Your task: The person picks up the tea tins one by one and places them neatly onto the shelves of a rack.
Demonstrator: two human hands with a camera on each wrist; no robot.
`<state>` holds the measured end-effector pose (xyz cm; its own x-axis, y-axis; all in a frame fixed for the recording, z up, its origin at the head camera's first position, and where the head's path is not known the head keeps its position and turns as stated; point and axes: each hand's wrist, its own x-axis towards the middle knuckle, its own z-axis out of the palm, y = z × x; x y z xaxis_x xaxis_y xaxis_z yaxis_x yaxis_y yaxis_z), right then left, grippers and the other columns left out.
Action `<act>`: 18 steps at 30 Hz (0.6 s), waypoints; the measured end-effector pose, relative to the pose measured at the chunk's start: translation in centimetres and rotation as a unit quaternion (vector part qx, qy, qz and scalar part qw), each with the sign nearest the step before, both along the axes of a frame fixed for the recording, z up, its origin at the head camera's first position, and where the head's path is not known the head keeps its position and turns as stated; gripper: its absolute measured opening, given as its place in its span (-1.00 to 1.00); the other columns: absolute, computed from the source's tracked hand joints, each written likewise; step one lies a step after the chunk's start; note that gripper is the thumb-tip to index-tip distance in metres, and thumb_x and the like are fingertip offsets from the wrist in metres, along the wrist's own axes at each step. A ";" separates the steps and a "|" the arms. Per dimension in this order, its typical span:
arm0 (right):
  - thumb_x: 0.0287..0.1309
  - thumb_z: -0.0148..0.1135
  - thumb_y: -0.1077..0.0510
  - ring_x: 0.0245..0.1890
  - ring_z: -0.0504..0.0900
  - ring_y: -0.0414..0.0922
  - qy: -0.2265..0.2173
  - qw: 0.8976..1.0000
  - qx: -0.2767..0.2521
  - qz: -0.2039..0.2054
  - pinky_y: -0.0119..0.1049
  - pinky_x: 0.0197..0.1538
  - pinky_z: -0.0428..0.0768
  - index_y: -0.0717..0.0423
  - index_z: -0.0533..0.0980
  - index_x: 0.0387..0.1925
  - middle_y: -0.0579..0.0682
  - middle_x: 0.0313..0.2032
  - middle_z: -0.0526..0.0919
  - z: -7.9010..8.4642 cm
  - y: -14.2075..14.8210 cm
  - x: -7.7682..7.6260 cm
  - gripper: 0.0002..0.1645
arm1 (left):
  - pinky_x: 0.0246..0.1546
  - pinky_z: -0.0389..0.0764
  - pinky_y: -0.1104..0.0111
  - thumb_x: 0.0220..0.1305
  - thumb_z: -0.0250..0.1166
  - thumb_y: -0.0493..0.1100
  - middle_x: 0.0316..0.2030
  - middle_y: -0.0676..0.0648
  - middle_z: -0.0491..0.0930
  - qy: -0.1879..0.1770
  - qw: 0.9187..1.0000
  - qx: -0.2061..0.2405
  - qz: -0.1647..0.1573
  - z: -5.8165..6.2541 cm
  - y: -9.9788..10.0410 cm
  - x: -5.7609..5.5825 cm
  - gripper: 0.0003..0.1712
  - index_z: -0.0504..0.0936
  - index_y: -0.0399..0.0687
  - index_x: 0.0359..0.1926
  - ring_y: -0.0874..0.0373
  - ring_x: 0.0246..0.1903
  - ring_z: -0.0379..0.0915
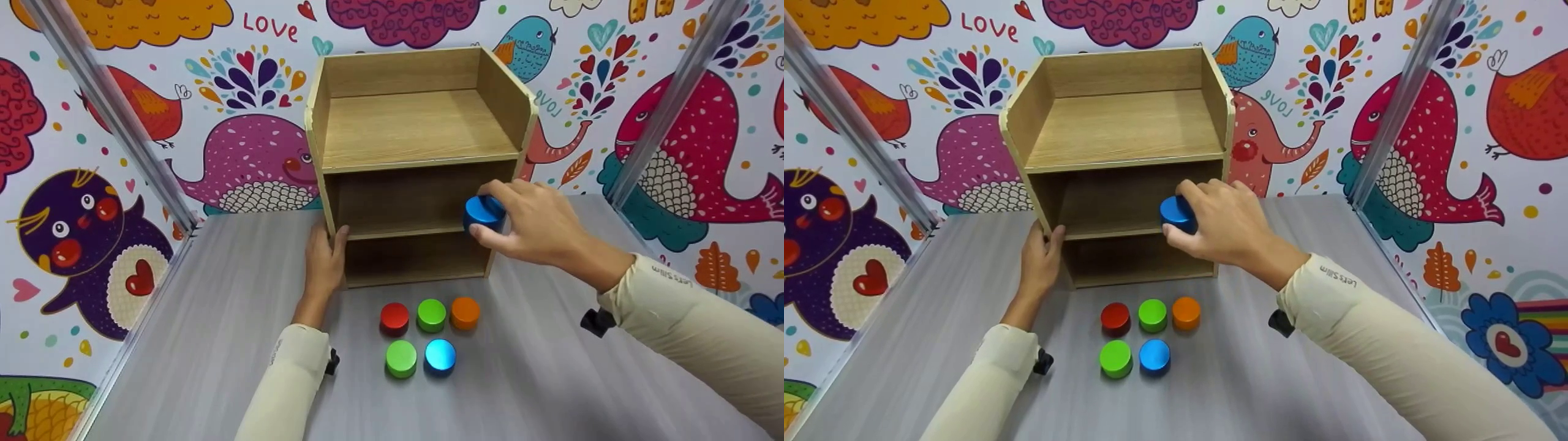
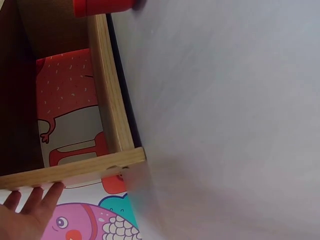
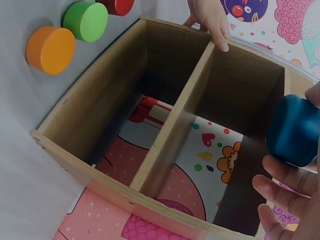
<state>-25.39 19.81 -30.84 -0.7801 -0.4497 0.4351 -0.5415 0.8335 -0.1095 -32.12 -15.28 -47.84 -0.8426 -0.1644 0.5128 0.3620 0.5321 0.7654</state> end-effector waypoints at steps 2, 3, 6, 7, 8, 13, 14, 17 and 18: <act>0.20 0.22 -0.38 -0.18 0.67 0.09 0.006 1.000 -0.002 -0.001 0.05 -0.17 0.65 -0.02 0.54 0.14 0.11 -0.07 0.74 0.3 0.0 -0.2 -0.32 | 0.02 0.42 -0.01 0.53 0.18 -0.03 -0.15 -0.28 0.49 0.000 1.000 -0.001 0.003 0.0 0.0 0.0 -0.50 0.43 -0.37 0.22 -0.11 -0.11 0.40; 0.20 0.22 -0.38 -0.20 0.67 0.09 0.006 1.000 -0.004 -0.001 0.04 -0.20 0.66 -0.02 0.54 0.14 0.11 -0.07 0.74 0.5 0.0 -0.3 -0.32 | 0.02 0.42 -0.02 0.53 0.19 -0.04 -0.16 -0.28 0.49 0.001 1.000 -0.002 0.005 0.0 0.0 0.0 -0.50 0.43 -0.37 0.21 -0.11 -0.11 0.40; 0.19 0.22 -0.40 -0.19 0.68 0.10 0.005 1.000 -0.004 -0.008 0.04 -0.23 0.67 -0.02 0.53 0.15 0.12 -0.05 0.74 1.0 0.0 -0.7 -0.30 | 0.02 0.43 -0.03 0.52 0.20 -0.04 -0.16 -0.28 0.49 0.003 1.000 -0.002 0.007 0.0 0.0 0.0 -0.50 0.43 -0.37 0.21 -0.12 -0.11 0.42; 0.19 0.21 -0.40 -0.19 0.68 0.11 0.003 1.000 -0.003 -0.010 0.05 -0.23 0.67 -0.02 0.53 0.16 0.13 -0.04 0.74 1.2 0.0 -0.8 -0.28 | 0.01 0.43 -0.03 0.52 0.20 -0.04 -0.16 -0.28 0.49 0.001 1.000 -0.002 0.007 0.0 0.0 0.1 -0.50 0.44 -0.37 0.21 -0.13 -0.12 0.41; 0.19 0.21 -0.40 -0.18 0.68 0.11 0.001 1.000 -0.002 -0.014 0.05 -0.23 0.68 -0.02 0.53 0.17 0.14 -0.03 0.73 1.3 0.0 -0.9 -0.28 | 0.01 0.43 -0.03 0.52 0.20 -0.03 -0.16 -0.28 0.49 0.000 1.000 -0.002 0.007 0.0 0.0 0.1 -0.50 0.44 -0.37 0.21 -0.13 -0.12 0.41; 0.17 0.21 -0.41 -0.18 0.69 0.12 0.000 1.000 0.005 -0.026 0.05 -0.23 0.68 0.01 0.52 0.18 0.16 -0.02 0.73 1.9 0.0 -1.4 -0.24 | 0.02 0.43 -0.03 0.52 0.19 -0.02 -0.14 -0.29 0.49 -0.006 1.000 0.000 0.005 0.1 0.0 0.1 -0.47 0.42 -0.37 0.25 -0.12 -0.10 0.41; 0.17 0.22 -0.42 -0.19 0.69 0.13 0.002 1.000 0.005 -0.028 0.06 -0.23 0.68 0.02 0.52 0.19 0.16 -0.02 0.73 1.9 0.0 -1.5 -0.23 | 0.03 0.43 -0.03 0.52 0.19 -0.02 -0.13 -0.29 0.50 -0.006 1.000 0.001 0.005 0.1 0.0 0.1 -0.47 0.42 -0.37 0.26 -0.13 -0.10 0.41; 0.17 0.21 -0.42 -0.15 0.68 0.13 0.007 1.000 0.002 -0.028 0.07 -0.20 0.69 0.01 0.53 0.20 0.15 0.00 0.73 2.2 0.0 -1.8 -0.22 | 0.03 0.42 -0.04 0.52 0.20 -0.04 -0.14 -0.30 0.50 -0.003 1.000 0.004 0.005 0.1 0.0 0.2 -0.47 0.42 -0.38 0.26 -0.14 -0.10 0.41; 0.17 0.21 -0.43 -0.14 0.68 0.12 0.008 1.000 0.001 -0.028 0.08 -0.18 0.69 0.01 0.53 0.20 0.15 0.00 0.73 2.4 0.0 -1.9 -0.22 | 0.02 0.42 -0.03 0.52 0.20 -0.04 -0.15 -0.29 0.49 -0.002 1.000 0.004 0.005 0.1 0.0 0.1 -0.48 0.43 -0.38 0.24 -0.14 -0.11 0.40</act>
